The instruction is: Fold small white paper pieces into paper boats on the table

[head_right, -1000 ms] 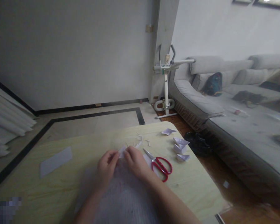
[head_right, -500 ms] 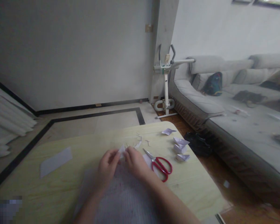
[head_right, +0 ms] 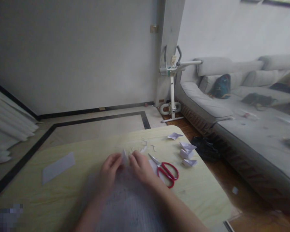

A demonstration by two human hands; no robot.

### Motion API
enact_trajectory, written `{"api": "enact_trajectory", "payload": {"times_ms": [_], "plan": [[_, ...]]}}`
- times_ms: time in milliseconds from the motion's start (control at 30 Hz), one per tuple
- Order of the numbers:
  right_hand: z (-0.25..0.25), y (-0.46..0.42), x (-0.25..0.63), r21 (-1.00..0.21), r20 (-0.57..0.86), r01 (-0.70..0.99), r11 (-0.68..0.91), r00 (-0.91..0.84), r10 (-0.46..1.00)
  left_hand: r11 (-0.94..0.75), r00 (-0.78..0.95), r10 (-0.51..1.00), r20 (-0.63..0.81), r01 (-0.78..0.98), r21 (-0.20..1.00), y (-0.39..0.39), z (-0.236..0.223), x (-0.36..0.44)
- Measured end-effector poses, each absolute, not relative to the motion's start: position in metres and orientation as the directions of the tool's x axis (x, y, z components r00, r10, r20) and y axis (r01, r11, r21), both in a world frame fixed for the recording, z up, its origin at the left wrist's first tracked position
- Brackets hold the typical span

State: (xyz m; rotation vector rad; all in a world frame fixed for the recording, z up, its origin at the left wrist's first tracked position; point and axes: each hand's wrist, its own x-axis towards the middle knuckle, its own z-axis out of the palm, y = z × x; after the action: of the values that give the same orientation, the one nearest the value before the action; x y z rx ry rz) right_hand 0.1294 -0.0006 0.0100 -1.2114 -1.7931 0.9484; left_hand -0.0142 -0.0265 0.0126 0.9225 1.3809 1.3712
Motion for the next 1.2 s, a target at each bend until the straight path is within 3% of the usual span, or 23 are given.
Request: {"api": "enact_trajectory", "payload": {"times_ms": [100,167,300,467,800,1000,1200], "plan": [[0.014,0.004,0.133,-0.966,0.161,0.170,0.196,-0.199,0.967,0.146,-0.202,0.960,-0.195,-0.234,0.961,-0.029,0.022,-0.014],[0.017,0.005,0.134,-0.989,0.112,0.060,0.132,-0.255,0.960,0.198,-0.113,0.964,-0.240,-0.300,0.933,-0.030,0.026,-0.013],[0.021,0.004,0.135,-0.998,0.057,-0.009,0.057,-0.340,0.939,0.261,0.014,0.961,-0.277,-0.381,0.887,-0.030,0.022,-0.010],[0.020,0.004,0.134,-0.999,0.048,-0.029,0.041,-0.317,0.947,0.253,-0.022,0.959,-0.282,-0.376,0.891,-0.030,0.016,-0.011],[0.014,0.009,0.132,-0.999,0.027,0.037,0.035,-0.209,0.978,0.099,-0.030,0.994,-0.101,-0.082,0.992,-0.029,0.021,-0.009],[0.011,0.009,0.131,-0.998,0.063,0.014,0.067,-0.196,0.979,0.100,-0.099,0.990,-0.103,-0.031,0.994,-0.030,0.019,-0.014],[0.014,0.007,0.130,-0.988,0.083,0.109,0.108,-0.210,0.974,0.104,-0.122,0.987,-0.103,0.002,0.995,-0.029,0.017,-0.014]]}}
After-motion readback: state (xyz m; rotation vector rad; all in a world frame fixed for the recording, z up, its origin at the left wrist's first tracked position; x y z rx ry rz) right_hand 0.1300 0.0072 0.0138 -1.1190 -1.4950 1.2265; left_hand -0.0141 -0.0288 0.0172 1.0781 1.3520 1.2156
